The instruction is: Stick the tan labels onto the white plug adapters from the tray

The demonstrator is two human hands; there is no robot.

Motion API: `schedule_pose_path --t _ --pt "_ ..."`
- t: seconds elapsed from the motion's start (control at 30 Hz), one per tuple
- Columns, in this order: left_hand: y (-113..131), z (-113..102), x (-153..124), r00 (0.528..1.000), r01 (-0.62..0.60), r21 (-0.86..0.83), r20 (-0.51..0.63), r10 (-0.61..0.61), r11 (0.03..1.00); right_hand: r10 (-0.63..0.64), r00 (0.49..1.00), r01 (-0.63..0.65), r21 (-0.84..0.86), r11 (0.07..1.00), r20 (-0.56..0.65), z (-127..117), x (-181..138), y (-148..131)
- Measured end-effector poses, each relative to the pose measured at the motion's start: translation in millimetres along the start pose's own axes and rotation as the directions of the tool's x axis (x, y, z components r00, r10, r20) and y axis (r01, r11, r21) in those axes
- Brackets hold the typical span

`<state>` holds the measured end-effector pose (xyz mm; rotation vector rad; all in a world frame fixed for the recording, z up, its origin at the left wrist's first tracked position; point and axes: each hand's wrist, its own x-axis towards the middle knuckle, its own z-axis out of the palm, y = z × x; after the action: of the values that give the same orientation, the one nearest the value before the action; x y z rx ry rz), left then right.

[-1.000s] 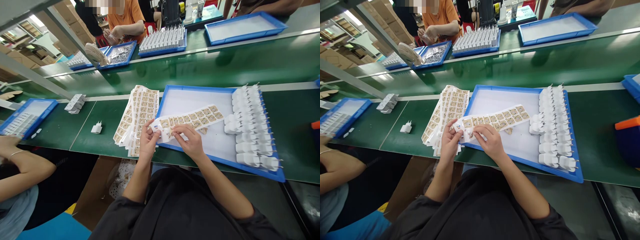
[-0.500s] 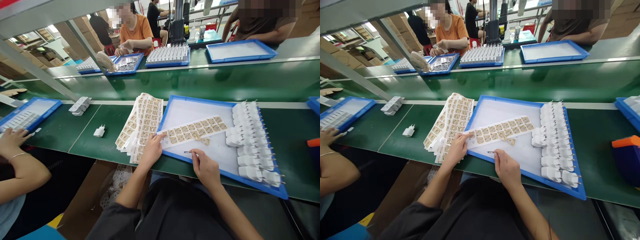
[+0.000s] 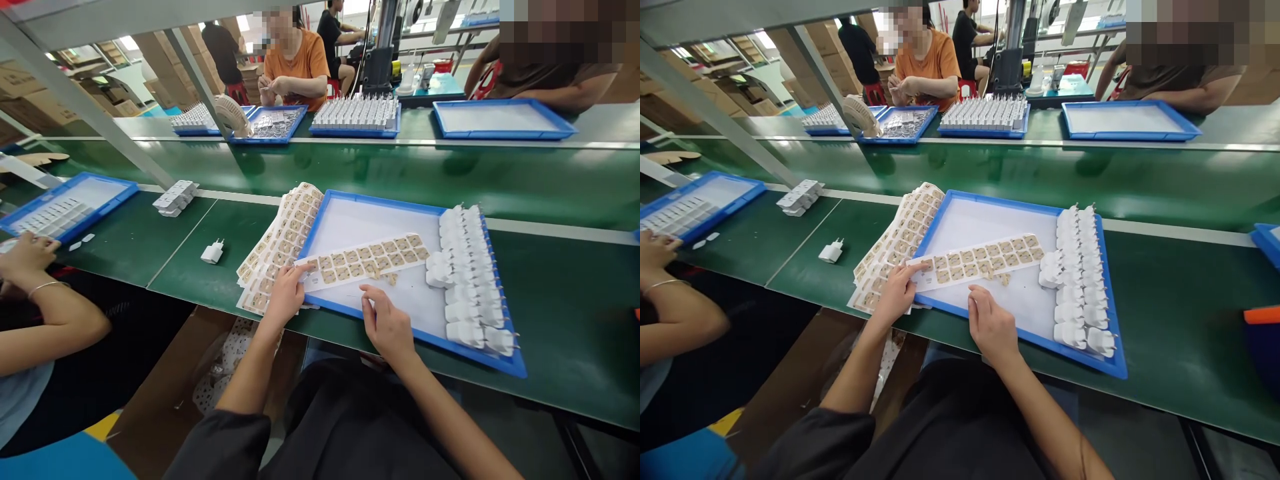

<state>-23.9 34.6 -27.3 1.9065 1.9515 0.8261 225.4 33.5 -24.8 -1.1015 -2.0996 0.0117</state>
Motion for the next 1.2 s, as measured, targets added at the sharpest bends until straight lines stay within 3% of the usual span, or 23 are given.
schedule_pose_path --t 0.47,0.73,0.87,0.97,1.07,1.13,1.2 --pt "-32 -31 -9 0.995 0.095 -0.036 -0.020 -0.096 0.995 -0.028 0.998 0.019 0.161 0.987 0.056 27 18 -25" --pt "-21 -32 -13 0.982 0.186 -0.050 -0.035 -0.188 0.981 0.071 0.991 -0.103 0.307 0.946 0.116 5 4 -18" --pt "-15 -33 -19 0.995 0.090 0.006 0.043 -0.090 0.996 0.119 0.984 -0.159 0.348 0.924 0.133 -8 -8 -12" --pt "4 -34 -16 0.996 0.014 0.084 -0.091 -0.007 0.996 0.111 0.990 -0.140 0.425 0.894 0.092 -19 -16 -9" --pt "48 -21 5 0.972 -0.103 0.089 -0.204 0.119 0.991 0.088 0.996 -0.086 0.513 0.854 0.021 -32 -22 -5" --pt "86 -1 26 0.949 -0.299 0.024 -0.102 0.300 0.954 0.102 0.994 -0.071 0.553 0.830 -0.025 -39 -26 -1" --pt "123 28 46 0.875 -0.479 -0.021 0.072 0.479 0.877 0.124 0.990 -0.064 0.564 0.823 -0.069 -44 -32 4"
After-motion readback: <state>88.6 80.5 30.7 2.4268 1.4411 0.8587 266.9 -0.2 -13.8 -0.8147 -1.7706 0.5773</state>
